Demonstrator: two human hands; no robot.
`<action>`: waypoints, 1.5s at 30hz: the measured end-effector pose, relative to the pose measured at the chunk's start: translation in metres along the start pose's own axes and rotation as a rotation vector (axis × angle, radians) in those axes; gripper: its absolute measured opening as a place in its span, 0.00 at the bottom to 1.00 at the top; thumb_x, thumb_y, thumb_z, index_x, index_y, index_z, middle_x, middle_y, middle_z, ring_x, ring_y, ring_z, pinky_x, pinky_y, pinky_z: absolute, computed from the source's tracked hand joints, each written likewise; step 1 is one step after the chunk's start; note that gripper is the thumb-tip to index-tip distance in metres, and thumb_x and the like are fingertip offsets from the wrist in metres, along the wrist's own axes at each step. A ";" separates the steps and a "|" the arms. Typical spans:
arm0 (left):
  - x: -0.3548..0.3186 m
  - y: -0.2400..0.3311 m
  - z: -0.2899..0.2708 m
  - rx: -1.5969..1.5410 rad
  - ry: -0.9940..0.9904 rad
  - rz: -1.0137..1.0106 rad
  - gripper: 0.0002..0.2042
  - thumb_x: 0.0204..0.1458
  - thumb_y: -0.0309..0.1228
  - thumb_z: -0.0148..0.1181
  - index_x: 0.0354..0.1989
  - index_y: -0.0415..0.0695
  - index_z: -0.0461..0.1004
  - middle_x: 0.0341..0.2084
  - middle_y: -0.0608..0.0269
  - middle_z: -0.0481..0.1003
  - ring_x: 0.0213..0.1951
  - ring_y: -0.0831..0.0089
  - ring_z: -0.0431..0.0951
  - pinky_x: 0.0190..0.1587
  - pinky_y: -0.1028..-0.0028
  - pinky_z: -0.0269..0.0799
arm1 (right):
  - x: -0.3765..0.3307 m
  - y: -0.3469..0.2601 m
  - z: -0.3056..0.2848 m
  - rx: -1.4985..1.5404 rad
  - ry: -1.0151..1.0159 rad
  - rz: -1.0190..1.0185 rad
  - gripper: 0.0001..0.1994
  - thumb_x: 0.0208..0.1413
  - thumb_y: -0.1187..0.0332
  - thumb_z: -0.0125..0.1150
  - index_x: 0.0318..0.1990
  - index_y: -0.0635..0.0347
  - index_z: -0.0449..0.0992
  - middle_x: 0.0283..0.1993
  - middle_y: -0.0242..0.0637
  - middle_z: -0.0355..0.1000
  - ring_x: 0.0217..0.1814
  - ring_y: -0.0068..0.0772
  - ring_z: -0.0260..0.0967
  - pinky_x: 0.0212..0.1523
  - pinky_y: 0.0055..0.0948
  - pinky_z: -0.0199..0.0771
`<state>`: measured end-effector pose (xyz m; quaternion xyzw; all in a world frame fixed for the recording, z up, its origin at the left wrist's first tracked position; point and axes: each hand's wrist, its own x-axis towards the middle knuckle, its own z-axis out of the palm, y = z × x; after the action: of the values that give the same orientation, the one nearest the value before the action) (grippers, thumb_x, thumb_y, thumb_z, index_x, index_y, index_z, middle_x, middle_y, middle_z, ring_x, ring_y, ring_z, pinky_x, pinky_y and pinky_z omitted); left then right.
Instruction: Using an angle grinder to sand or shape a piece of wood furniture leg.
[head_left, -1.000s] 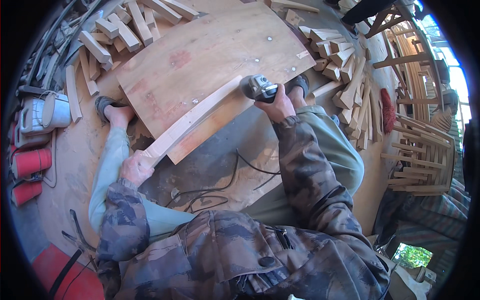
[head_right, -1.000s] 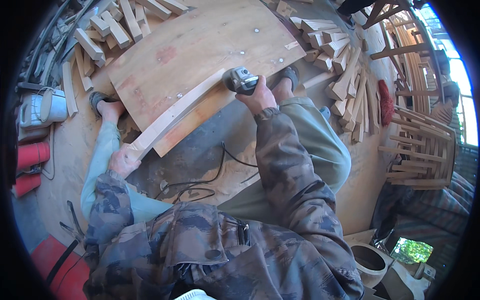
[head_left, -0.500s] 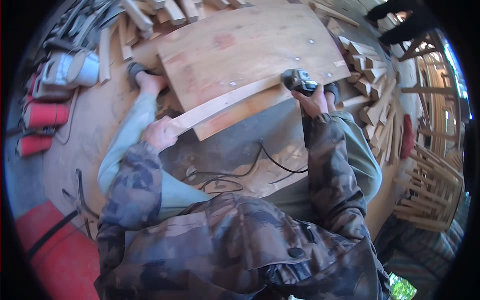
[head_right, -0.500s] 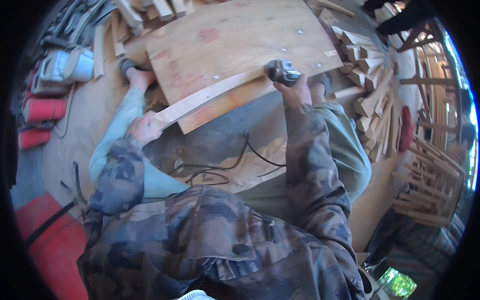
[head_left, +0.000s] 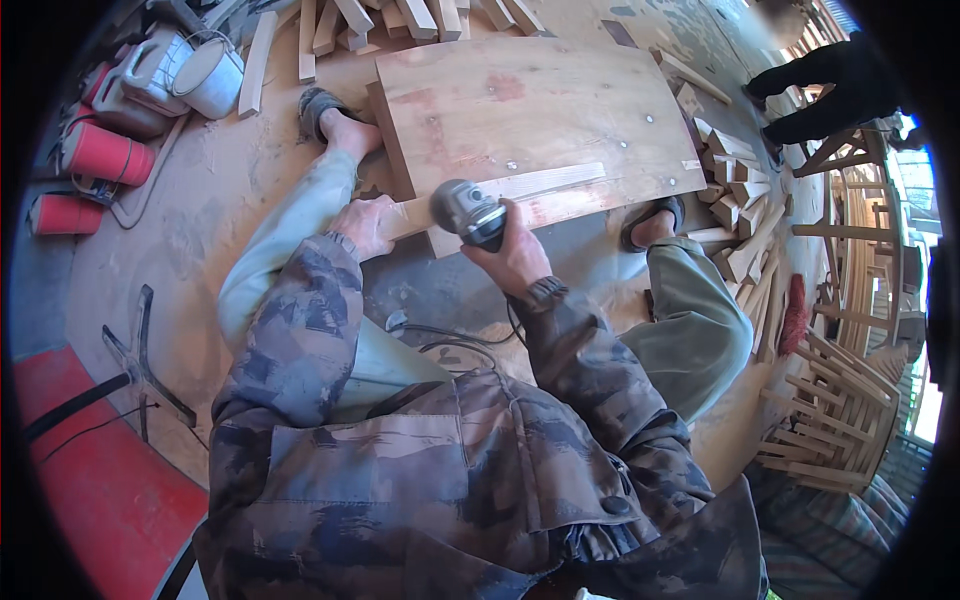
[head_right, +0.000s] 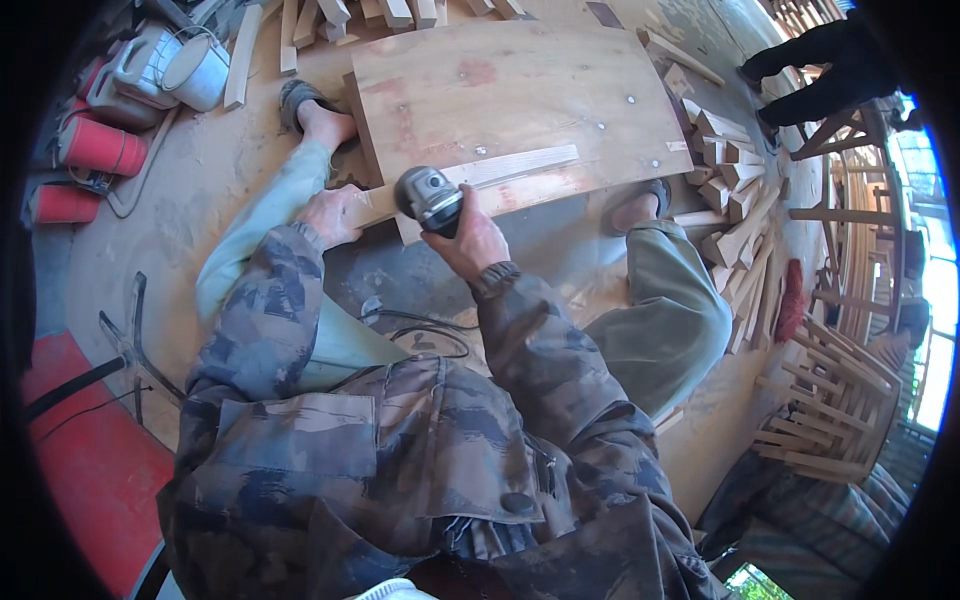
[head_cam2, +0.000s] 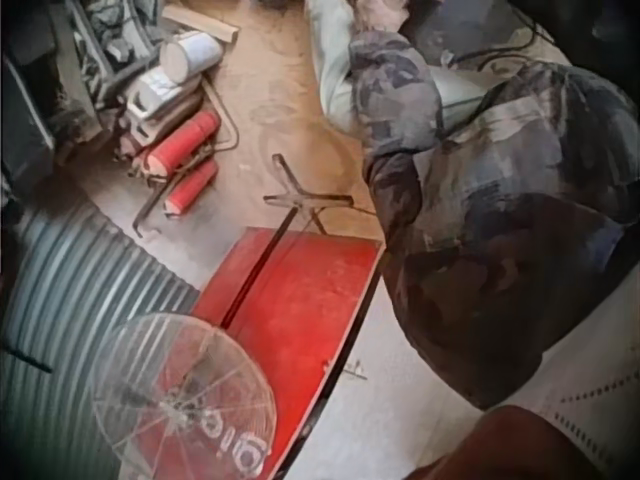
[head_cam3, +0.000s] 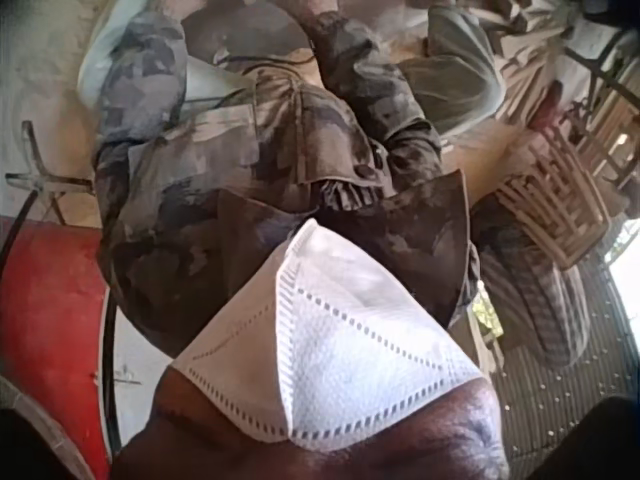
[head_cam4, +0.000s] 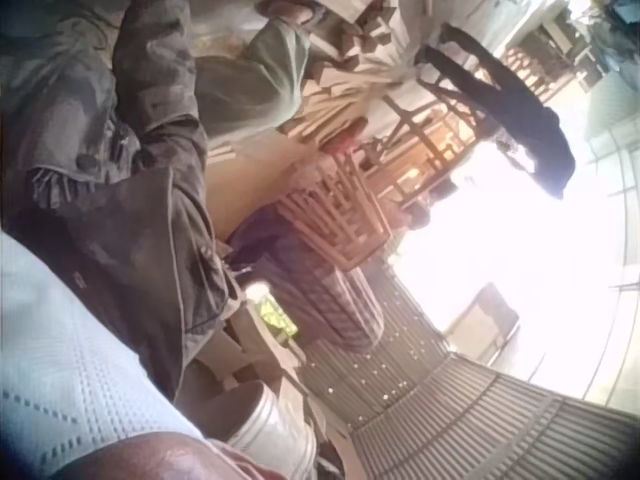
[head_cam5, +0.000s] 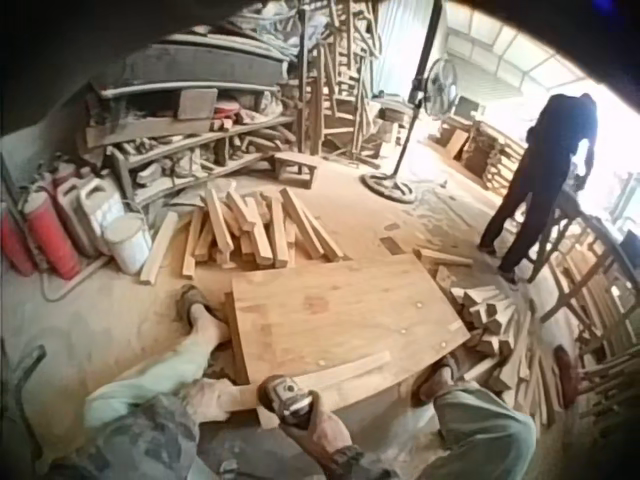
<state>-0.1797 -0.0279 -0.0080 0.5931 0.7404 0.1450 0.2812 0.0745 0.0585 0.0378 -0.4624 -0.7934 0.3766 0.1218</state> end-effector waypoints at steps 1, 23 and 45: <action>0.000 -0.002 0.002 -0.008 -0.001 0.002 0.24 0.30 0.30 0.69 0.41 0.45 0.72 0.33 0.52 0.77 0.39 0.52 0.77 0.44 0.61 0.73 | -0.001 -0.005 0.002 -0.001 -0.039 -0.003 0.42 0.39 0.56 0.70 0.60 0.63 0.54 0.43 0.59 0.72 0.47 0.60 0.71 0.45 0.47 0.71; -0.001 0.009 -0.004 0.093 -0.059 -0.043 0.23 0.32 0.33 0.69 0.41 0.45 0.71 0.33 0.47 0.77 0.39 0.49 0.77 0.44 0.58 0.74 | 0.002 0.003 -0.015 -0.054 -0.011 0.132 0.42 0.41 0.56 0.71 0.59 0.63 0.54 0.43 0.59 0.72 0.47 0.58 0.72 0.47 0.43 0.72; -0.007 0.021 -0.013 0.032 -0.086 -0.042 0.25 0.34 0.32 0.70 0.44 0.43 0.70 0.34 0.46 0.78 0.40 0.51 0.78 0.43 0.61 0.75 | 0.049 0.106 -0.103 -0.109 0.351 0.410 0.40 0.36 0.54 0.73 0.54 0.63 0.58 0.43 0.55 0.74 0.48 0.54 0.72 0.47 0.43 0.72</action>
<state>-0.1698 -0.0277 0.0158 0.5875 0.7421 0.1017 0.3063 0.1714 0.1791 0.0257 -0.6773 -0.6692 0.2640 0.1537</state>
